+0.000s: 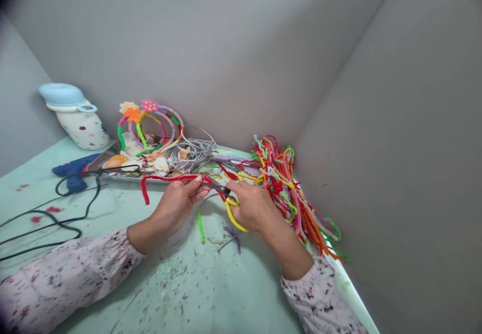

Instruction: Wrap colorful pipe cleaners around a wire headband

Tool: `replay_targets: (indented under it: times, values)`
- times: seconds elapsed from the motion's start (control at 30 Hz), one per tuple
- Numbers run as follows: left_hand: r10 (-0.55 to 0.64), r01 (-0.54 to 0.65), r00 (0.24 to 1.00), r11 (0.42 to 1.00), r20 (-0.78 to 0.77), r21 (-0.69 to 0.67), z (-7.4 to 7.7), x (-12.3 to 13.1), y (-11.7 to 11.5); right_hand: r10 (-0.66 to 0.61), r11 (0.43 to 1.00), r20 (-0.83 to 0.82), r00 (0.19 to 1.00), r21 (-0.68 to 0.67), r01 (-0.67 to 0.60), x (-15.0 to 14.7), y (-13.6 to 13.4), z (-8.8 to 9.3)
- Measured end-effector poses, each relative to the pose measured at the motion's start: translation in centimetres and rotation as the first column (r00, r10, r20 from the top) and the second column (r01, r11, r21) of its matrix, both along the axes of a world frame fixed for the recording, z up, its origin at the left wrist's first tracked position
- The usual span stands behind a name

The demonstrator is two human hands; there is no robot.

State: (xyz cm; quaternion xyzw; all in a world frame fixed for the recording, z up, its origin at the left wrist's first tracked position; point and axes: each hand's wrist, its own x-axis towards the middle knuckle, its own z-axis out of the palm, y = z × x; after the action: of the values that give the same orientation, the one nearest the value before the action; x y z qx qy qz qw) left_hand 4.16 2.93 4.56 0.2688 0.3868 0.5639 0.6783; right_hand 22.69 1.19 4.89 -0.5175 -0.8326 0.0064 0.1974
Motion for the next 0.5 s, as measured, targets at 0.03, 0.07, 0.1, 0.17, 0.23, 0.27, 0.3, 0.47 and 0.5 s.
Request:
replay_targets:
  times: [0.03,0.07,0.1,0.17,0.23,0.27,0.3,0.47,0.5]
  values:
    - [-0.001,0.001,1.000,1.000,0.000,-0.001,0.03,0.02,-0.01,-0.006,1.000,0.004,1.000,0.003,0.006,-0.04,-0.03,-0.01]
    - [-0.004,0.004,1.000,1.000,0.000,-0.001,0.04,0.04,-0.01,-0.009,1.000,0.003,1.000,0.006,0.009,-0.08,-0.05,-0.03]
    - [-0.005,0.005,1.000,1.000,-0.001,0.001,0.04,0.04,0.01,-0.011,1.000,-0.001,1.000,0.008,0.011,-0.11,-0.07,-0.06]
    - [-0.004,0.004,1.000,1.000,0.000,0.004,0.00,0.02,0.07,-0.006,1.000,-0.021,1.000,0.005,0.006,-0.18,-0.09,-0.09]
    - [-0.006,0.006,1.000,1.000,0.004,0.010,-0.07,-0.02,0.14,0.009,1.000,-0.046,0.999,-0.006,-0.009,-0.25,-0.09,-0.08]
    - [-0.008,0.008,1.000,1.000,0.008,0.012,-0.09,-0.05,0.17,0.015,1.000,-0.058,0.998,-0.011,-0.016,-0.28,-0.09,-0.07]
    - [-0.010,0.010,1.000,1.000,0.011,0.013,-0.10,-0.07,0.18,0.019,1.000,-0.067,0.998,-0.016,-0.020,-0.31,-0.09,-0.05]
    - [-0.010,0.010,1.000,1.000,0.002,0.013,0.05,-0.18,0.13,0.017,0.999,-0.089,0.996,-0.032,-0.020,-0.28,-0.08,-0.07]
    - [-0.011,0.011,1.000,1.000,-0.003,0.017,0.09,-0.20,0.13,0.020,0.999,-0.098,0.995,-0.033,-0.023,-0.25,-0.06,-0.11]
